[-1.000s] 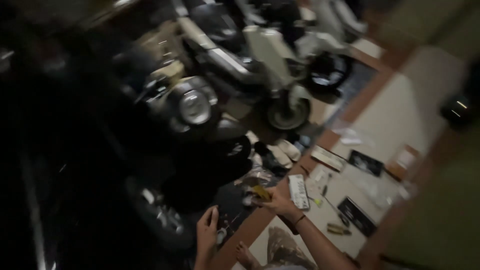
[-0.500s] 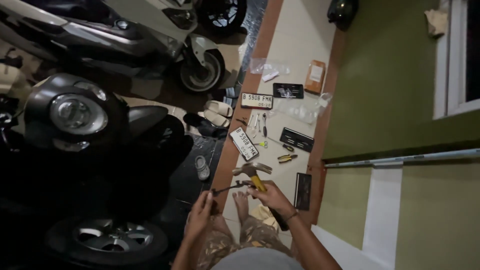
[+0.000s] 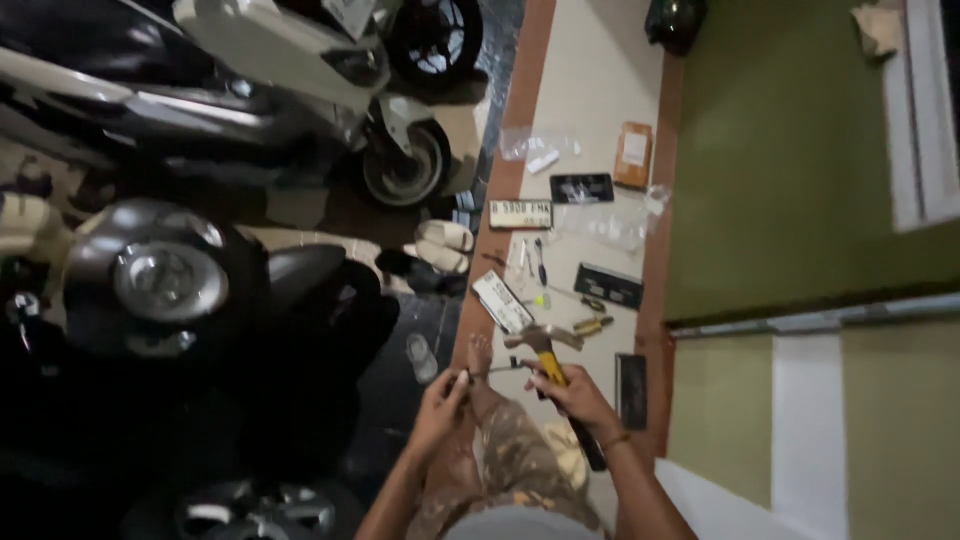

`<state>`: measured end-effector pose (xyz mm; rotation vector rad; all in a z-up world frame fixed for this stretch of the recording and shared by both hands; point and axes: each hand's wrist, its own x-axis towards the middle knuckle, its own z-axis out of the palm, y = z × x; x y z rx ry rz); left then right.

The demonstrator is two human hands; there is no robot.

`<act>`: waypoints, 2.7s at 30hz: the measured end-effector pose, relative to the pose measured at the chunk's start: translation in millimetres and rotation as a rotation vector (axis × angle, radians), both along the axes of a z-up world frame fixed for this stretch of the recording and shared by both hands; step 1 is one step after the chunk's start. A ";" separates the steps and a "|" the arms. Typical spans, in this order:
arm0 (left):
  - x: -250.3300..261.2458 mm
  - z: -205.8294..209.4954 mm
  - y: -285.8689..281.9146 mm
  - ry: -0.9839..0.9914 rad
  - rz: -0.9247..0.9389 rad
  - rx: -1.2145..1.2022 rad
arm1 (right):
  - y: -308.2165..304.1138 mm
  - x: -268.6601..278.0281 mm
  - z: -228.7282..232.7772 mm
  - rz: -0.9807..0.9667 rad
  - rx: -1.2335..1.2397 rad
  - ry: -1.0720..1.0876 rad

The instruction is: Assembling a motorcycle license plate bracket holder while sitting on the floor.

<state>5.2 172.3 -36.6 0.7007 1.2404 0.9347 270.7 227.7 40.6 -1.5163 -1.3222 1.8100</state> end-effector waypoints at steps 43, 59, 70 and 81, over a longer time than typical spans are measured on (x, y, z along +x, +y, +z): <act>-115.4 -378.2 269.1 0.216 0.058 0.528 | 295.0 -102.3 -473.7 0.005 0.291 0.366; -47.3 -321.1 93.0 0.493 -0.100 0.600 | 74.8 -26.8 -432.1 -0.153 0.302 0.296; -19.6 -361.5 114.9 0.527 -0.189 0.556 | 25.3 69.8 -453.2 -0.482 0.334 0.137; 34.3 -422.4 167.1 0.429 -0.252 0.601 | -17.9 246.2 -536.2 -0.861 0.302 -0.703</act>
